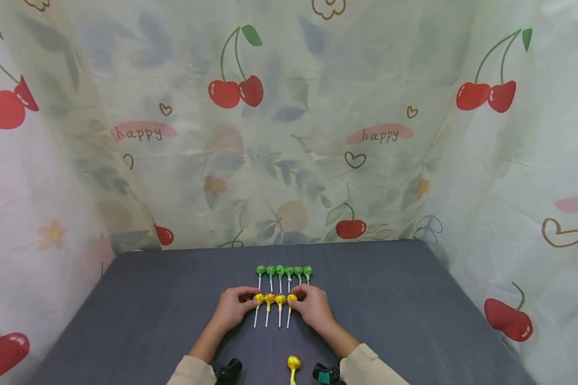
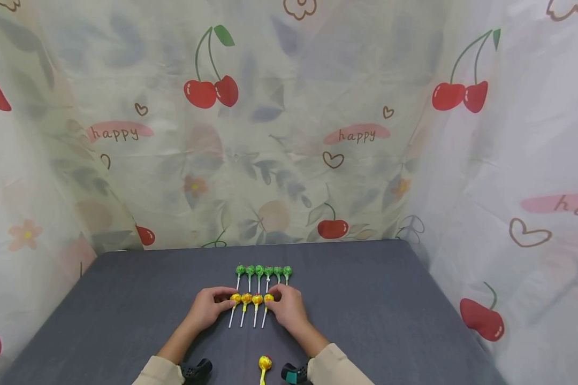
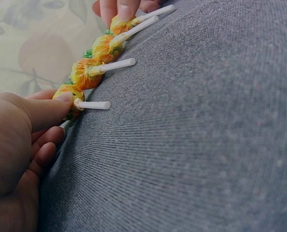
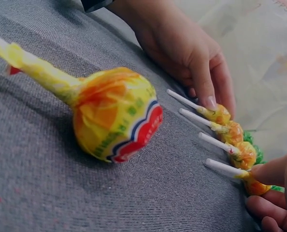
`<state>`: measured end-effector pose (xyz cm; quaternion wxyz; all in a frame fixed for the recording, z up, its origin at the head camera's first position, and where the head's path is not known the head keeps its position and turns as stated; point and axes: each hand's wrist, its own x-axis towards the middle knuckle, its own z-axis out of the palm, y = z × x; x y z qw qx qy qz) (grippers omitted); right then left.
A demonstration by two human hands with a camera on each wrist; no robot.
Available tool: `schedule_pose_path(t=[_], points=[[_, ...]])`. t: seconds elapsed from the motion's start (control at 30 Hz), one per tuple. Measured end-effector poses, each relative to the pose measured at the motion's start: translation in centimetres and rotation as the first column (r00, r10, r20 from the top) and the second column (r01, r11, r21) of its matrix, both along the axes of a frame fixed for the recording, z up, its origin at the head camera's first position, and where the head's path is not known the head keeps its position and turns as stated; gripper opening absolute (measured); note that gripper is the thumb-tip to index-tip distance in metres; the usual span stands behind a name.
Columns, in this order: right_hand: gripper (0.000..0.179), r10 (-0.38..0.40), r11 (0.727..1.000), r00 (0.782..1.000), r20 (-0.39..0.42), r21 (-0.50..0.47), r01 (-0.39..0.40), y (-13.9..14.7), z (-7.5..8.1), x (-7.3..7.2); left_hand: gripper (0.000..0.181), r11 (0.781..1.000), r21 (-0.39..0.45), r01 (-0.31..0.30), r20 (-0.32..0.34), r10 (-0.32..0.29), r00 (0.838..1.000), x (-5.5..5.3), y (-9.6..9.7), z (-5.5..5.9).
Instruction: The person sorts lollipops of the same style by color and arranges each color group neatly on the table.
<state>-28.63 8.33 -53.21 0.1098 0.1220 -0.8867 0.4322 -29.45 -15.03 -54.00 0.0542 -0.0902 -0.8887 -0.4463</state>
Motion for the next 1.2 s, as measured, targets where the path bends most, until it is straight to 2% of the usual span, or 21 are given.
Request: schedule_pose_path(t=[0.27,0.53,0.67,0.77,0.87,1.03,1.2], points=[[0.018,-0.002,1.000,1.000,0.014,0.002,0.002,0.1,0.0,0.0,0.019,1.000,0.005,0.003,-0.002,-0.003,1.000,0.1,0.0,0.1],[0.022,0.011,0.999,1.000,-0.018,-0.034,-0.011,0.7,0.3,0.5,0.019,1.000,0.009,0.012,0.003,-0.012,1.000,0.2,0.0,0.2],[0.022,0.062,0.997,0.998,-0.006,-0.054,-0.062,1.1,0.8,1.2,0.019,1.000,0.009,0.010,0.002,-0.010,1.000,0.2,0.0,0.2],[0.022,0.131,0.990,0.991,0.009,-0.048,-0.130,1.5,1.2,1.8,0.019,1.000,0.008,0.008,0.000,-0.008,1.000,0.2,0.0,0.1],[0.022,0.225,0.974,0.974,0.033,-0.046,-0.223,1.9,1.4,2.5,0.019,1.000,0.010,0.008,-0.001,-0.008,1.000,0.1,0.0,0.1],[0.023,0.373,0.928,0.924,0.085,-0.045,-0.371,2.5,1.5,4.0,0.019,1.000,0.012,0.003,-0.005,-0.003,1.000,0.1,0.1,0.0],[0.025,0.464,0.884,0.877,0.126,0.000,-0.468,3.1,1.2,5.4,0.019,1.000,0.015,-0.001,0.004,0.001,1.000,0.2,0.1,0.1]])
